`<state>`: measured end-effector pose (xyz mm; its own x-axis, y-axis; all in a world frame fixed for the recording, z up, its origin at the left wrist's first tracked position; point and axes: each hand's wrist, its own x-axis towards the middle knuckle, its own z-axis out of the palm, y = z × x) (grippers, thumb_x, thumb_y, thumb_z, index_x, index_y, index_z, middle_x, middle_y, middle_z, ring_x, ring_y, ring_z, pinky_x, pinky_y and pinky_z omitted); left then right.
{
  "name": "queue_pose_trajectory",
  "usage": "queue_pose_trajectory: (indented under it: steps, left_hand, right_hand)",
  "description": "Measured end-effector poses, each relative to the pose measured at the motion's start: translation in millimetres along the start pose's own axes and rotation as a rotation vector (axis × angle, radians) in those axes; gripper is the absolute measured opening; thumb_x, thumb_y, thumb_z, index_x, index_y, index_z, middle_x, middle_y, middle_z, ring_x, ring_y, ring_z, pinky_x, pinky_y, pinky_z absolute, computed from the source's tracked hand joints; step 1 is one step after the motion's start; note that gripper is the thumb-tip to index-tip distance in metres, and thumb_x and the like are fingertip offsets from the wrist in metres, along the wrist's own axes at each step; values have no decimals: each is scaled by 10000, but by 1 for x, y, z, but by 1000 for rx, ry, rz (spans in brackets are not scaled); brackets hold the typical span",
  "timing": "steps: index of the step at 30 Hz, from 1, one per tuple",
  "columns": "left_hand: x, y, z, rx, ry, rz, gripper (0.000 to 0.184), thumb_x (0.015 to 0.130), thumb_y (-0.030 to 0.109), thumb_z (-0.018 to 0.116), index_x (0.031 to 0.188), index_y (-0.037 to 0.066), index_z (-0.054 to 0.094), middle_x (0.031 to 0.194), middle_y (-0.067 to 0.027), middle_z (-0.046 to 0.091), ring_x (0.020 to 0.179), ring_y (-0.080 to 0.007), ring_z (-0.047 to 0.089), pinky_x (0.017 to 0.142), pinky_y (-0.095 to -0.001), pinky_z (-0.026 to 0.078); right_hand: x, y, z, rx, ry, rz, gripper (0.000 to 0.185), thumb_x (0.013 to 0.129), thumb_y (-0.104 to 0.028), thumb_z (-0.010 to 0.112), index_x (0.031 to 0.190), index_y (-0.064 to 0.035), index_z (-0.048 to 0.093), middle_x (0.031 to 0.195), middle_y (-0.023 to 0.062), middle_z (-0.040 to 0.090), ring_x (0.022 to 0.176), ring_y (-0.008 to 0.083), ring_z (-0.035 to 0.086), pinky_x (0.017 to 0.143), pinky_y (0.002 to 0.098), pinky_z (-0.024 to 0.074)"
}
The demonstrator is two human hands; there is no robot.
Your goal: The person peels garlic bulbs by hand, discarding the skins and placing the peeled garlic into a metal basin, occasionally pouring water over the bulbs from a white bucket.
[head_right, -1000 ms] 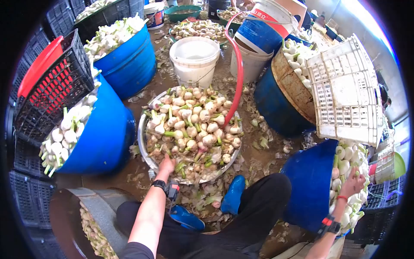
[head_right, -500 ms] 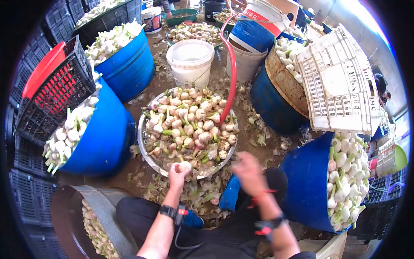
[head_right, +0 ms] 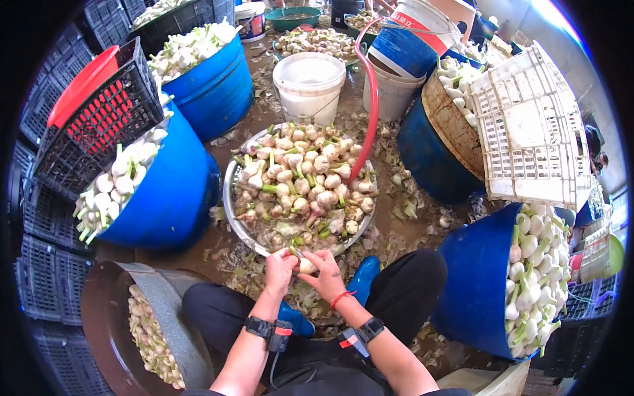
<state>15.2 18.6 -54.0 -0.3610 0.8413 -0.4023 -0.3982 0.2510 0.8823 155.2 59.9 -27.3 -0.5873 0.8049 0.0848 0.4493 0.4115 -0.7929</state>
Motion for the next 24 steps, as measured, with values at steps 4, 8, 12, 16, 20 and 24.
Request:
queue_pose_trajectory:
  steps: [4,8,12,16,20,24]
  left_hand:
    - [-6,4,-7,-310,-102,-211,196,790,26,513,980,0,555,838,-51,614,667,-96,596,579,-195,502]
    - [-16,16,4,-317,-65,-207,135,801,51,569,933,48,547,821,-22,599,642,-66,572,519,-159,470]
    - [-16,19,2,-277,-167,-99,154,778,50,616,911,59,539,770,3,587,580,-36,526,473,-146,422]
    - [-17,20,0,-332,-234,-99,146,761,32,598,886,68,532,759,11,572,564,-36,508,467,-146,408]
    - [-7,15,-5,-541,-240,-182,156,743,34,589,882,74,529,755,14,559,569,-33,502,457,-150,402]
    - [10,-5,-24,283,-76,164,132,730,48,597,862,45,595,783,-41,592,620,-121,557,556,-216,460]
  right_hand:
    - [2,9,-7,1101,-173,568,421,771,-143,632,1161,-62,495,1064,60,527,862,148,548,715,250,473]
    - [4,12,0,1053,-262,560,372,881,-303,478,1175,-78,446,1015,43,536,770,96,556,647,216,474]
    - [10,24,-11,1567,-623,799,327,863,-226,553,1137,-82,449,940,18,546,722,82,534,625,215,464]
    - [7,2,-10,836,-212,497,344,781,-169,666,1051,-58,484,899,14,553,723,71,541,630,198,458]
    - [11,-6,-19,882,-267,395,374,776,-127,657,1080,-64,447,908,31,553,749,88,561,641,206,464]
    - [11,0,-25,1111,-361,456,439,761,-100,652,1123,-73,404,959,45,555,788,115,575,651,233,474]
